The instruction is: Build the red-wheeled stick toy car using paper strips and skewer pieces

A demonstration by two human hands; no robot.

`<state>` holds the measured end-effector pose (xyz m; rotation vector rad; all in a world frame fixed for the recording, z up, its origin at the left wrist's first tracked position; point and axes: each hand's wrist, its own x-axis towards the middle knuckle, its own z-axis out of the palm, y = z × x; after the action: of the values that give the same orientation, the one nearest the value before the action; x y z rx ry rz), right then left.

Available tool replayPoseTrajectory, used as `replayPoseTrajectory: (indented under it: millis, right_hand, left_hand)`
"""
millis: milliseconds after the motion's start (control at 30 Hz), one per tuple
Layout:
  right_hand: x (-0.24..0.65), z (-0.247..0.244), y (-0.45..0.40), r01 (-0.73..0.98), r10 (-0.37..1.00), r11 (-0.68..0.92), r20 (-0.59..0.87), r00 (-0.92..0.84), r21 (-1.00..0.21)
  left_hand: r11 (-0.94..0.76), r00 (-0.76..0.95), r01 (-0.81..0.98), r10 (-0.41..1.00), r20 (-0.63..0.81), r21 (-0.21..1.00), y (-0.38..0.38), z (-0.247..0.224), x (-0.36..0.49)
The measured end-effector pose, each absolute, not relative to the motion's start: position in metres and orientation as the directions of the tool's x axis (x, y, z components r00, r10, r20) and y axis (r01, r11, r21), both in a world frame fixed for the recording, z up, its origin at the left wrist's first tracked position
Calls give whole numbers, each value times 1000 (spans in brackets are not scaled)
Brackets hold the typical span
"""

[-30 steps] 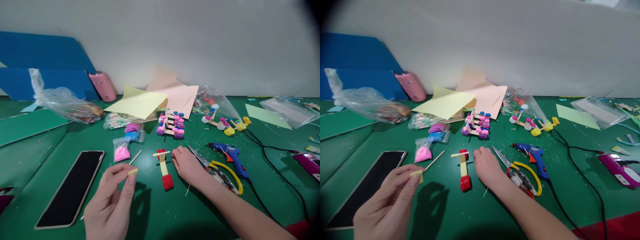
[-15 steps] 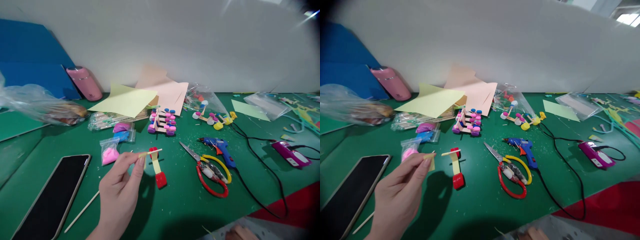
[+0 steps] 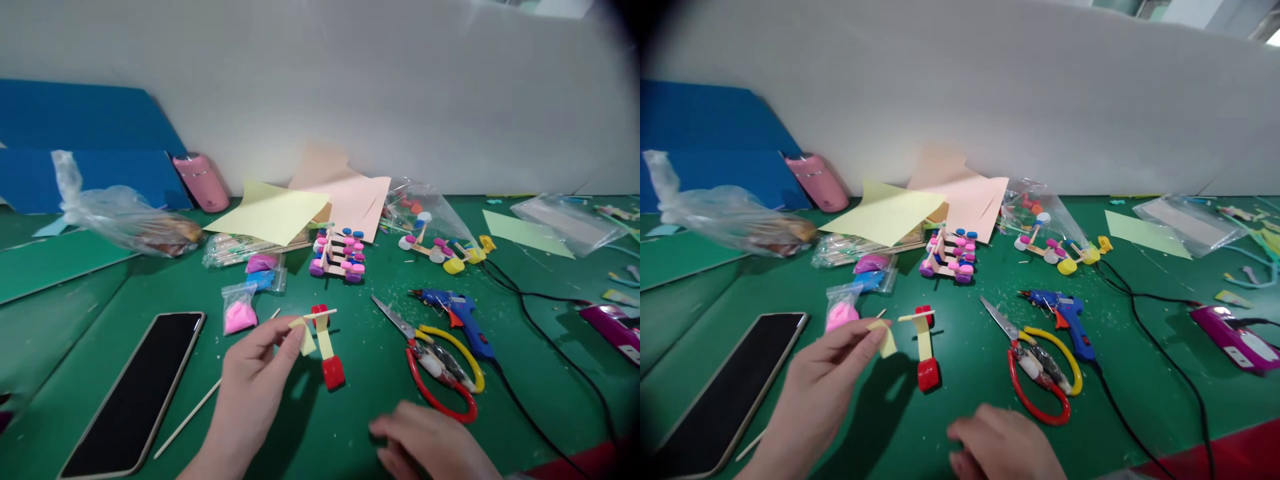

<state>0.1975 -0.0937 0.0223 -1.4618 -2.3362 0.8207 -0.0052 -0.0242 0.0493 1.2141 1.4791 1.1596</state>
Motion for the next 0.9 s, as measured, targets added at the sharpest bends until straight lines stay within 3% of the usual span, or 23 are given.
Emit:
replayPoseTrajectory:
  millis: [100,200,333,467,567,633,700,767,833,900]
  right_hand:
    - [182,39,-70,587,949,282,130,-288,-758]
    - [171,41,-55,424,936,321,216,-279,-847]
    - [163,33,-49,365,940,308,221,-261,-879]
    - [170,30,-45,421,959,260,180,-221,-869]
    - [190,29,-38,492,994,65,99,44,-868]
    - [204,29,-35,403,976,-61,29,214,-913]
    - [211,30,-36,263,979,-58,-4,203,-963]
    - [211,34,-40,189,997,-2,12,73,-982]
    - [203,40,-44,209,997,73,63,-54,-975]
    - [194,45,-47,285,978,191,156,-140,-940]
  left_hand:
    - [137,148,238,973,-175,962,-30,53,5]
    - [118,345,229,918,-194,966,-36,56,17]
    - [142,317,236,924,-214,961,-40,51,22]
    - [222,255,194,929,-268,956,-45,40,16]
    - [283,168,121,939,-301,951,-51,36,10]
    - [342,115,2,933,-340,940,-53,38,8]
    - [437,143,-238,899,-414,867,-52,42,9]
    - [531,252,-493,845,-471,689,-49,46,12]
    - [580,353,-629,807,-474,519,-47,50,16]
    - [596,410,-680,792,-452,427,-45,52,18]
